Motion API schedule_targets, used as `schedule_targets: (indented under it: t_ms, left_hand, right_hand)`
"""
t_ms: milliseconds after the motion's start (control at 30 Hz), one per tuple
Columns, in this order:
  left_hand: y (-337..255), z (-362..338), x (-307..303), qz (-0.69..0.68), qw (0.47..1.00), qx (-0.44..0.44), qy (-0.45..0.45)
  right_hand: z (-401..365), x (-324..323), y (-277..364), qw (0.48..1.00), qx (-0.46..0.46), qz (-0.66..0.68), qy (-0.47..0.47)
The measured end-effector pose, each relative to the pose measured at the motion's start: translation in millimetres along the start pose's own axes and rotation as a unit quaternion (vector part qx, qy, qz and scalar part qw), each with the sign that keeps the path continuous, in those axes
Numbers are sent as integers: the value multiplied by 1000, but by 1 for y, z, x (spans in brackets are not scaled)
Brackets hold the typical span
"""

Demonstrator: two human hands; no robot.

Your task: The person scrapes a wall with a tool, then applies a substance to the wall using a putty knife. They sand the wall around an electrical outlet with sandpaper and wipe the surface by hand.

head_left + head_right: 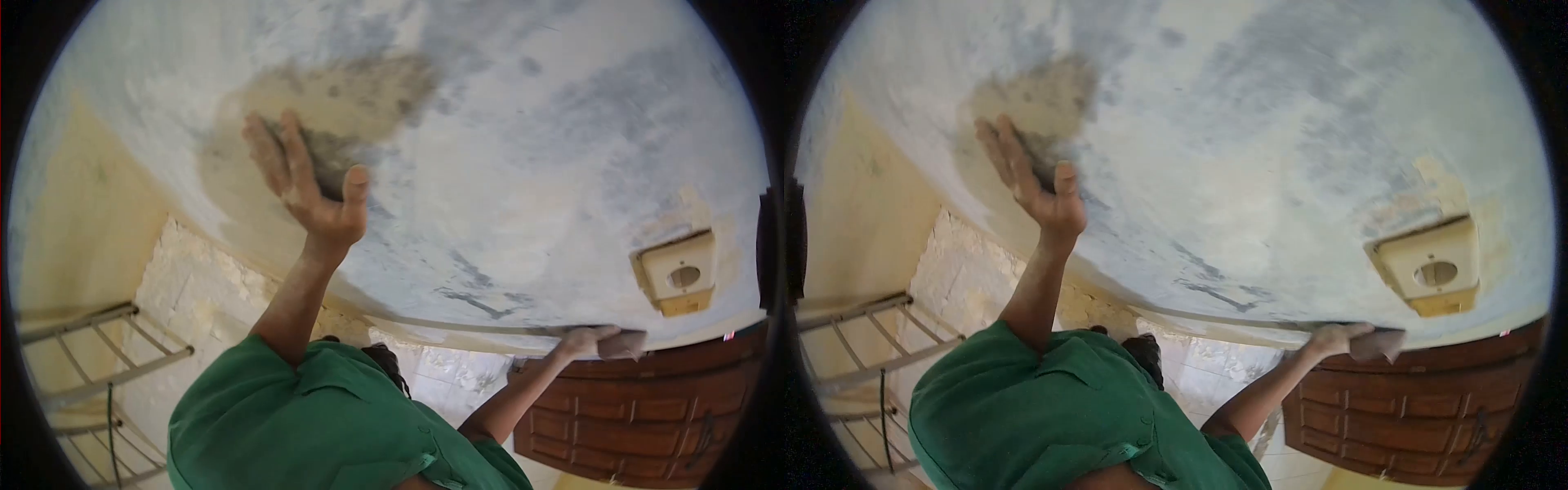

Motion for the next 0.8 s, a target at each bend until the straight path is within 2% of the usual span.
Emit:
schedule_targets:
  t_ms: [67,133,167,200,267,333,367,400,467,533,600,667,733,800]
  left_hand:
    - [-2,1,-4,27,1000,1,-8]
    - [-2,3,-2,45,999,10,5]
    - [-2,4,-2,55,998,7,-7]
    - [-1,3,-3,50,999,2,-14]
    - [1,2,-4,43,999,-5,-16]
    - [5,2,-7,43,999,-10,-16]
    - [6,2,-7,52,999,-6,-16]
    - [7,2,-7,70,997,-8,-20]
    - [7,1,-8,63,998,-4,-7]
    - [6,0,-8,77,997,-17,-3]
    - [7,0,-9,76,997,-25,-3]
    - [8,-3,-6,69,997,-25,2]
    - [8,-5,-7,68,997,-32,7]
    - [11,-9,-9,72,997,-40,9]
  right_hand:
    - [19,4,20,991,64,113,-31]
    - [8,10,64,994,76,77,-9]
    - [-2,11,64,997,-78,-15,-2]
    - [-23,18,83,982,-181,-44,17]
    - [-58,11,130,890,-396,-228,-14]
    - [-57,12,80,898,-385,-214,-19]
    - [-40,7,49,962,-246,-115,-17]
    - [-30,9,35,995,-97,-15,-9]
    - [-6,10,34,996,78,48,2]
    - [-5,16,47,984,143,100,38]
    - [-19,31,-3,991,-79,-58,96]
    - [-86,34,107,939,-297,-165,43]
    - [-110,31,132,877,-398,-261,65]
    - [-97,27,104,927,-346,-141,38]
Point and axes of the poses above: each hand's wrist, its own z-axis towards the middle knuckle, its own x-axis out of the palm, y = z × x, the point moved 6 cm from there along z, towards the middle knuckle, and after that the axes turned 11 degrees about -z, right-handed, at the moved point
